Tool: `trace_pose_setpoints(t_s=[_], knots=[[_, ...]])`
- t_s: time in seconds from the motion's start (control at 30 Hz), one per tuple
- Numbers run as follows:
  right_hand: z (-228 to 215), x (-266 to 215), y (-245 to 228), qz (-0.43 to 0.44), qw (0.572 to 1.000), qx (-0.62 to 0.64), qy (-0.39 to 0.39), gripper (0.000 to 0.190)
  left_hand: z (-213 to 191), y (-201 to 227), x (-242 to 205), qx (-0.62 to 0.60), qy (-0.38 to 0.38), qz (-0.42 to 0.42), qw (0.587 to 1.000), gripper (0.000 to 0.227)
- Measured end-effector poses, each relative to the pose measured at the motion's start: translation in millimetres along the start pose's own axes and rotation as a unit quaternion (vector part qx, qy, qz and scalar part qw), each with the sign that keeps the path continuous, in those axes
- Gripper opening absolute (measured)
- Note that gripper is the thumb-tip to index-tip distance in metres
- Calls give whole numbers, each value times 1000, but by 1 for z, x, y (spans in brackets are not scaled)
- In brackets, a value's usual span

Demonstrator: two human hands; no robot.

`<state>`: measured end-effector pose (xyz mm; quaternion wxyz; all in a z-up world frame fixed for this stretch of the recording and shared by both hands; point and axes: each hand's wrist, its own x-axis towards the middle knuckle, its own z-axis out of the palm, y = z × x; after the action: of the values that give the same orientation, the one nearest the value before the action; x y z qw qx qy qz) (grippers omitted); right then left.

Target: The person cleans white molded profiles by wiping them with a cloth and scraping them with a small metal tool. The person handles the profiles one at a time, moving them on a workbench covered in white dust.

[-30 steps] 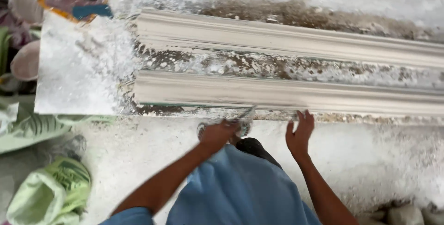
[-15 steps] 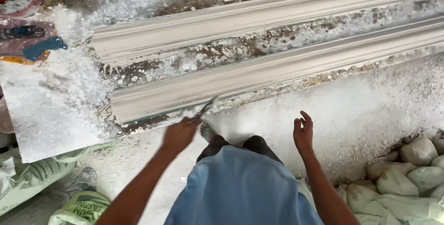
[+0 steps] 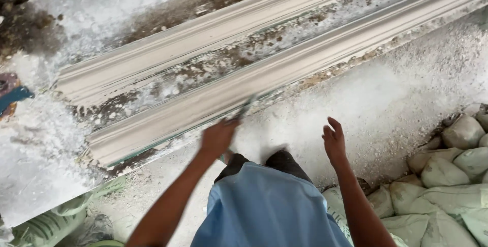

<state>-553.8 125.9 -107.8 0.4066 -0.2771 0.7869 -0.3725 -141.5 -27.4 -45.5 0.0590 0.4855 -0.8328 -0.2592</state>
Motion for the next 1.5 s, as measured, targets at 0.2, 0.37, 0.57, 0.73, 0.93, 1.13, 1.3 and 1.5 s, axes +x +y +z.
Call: trace_pose_setpoints(t_s=[0.2,0.37,0.57,0.73,0.93,1.13,1.3,1.5], knots=[[-67,-15,63,107,987,99,64,46,-34,-11,-38,96,-27,-67,993,33],[-95,67,83,83,988,127,13,43,91,108,109,33,99,7,995,32],[-150,144,-23,-105,992,-45,-58,42,166,249,259,19,95,19,995,36],[-206,171,5,-121,990,-36,-57,40,136,214,209,5,103,34,994,35],[-242,164,86,12,996,79,-38,37,87,218,189,44,14,-37,998,29],[-264,182,18,29,996,77,-27,37,203,325,349,19,85,73,994,31],[-326,212,-8,-31,996,88,-7,38,224,418,415,-36,15,72,997,32],[-410,193,91,62,974,179,122,44,157,367,343,-26,-47,49,997,43]])
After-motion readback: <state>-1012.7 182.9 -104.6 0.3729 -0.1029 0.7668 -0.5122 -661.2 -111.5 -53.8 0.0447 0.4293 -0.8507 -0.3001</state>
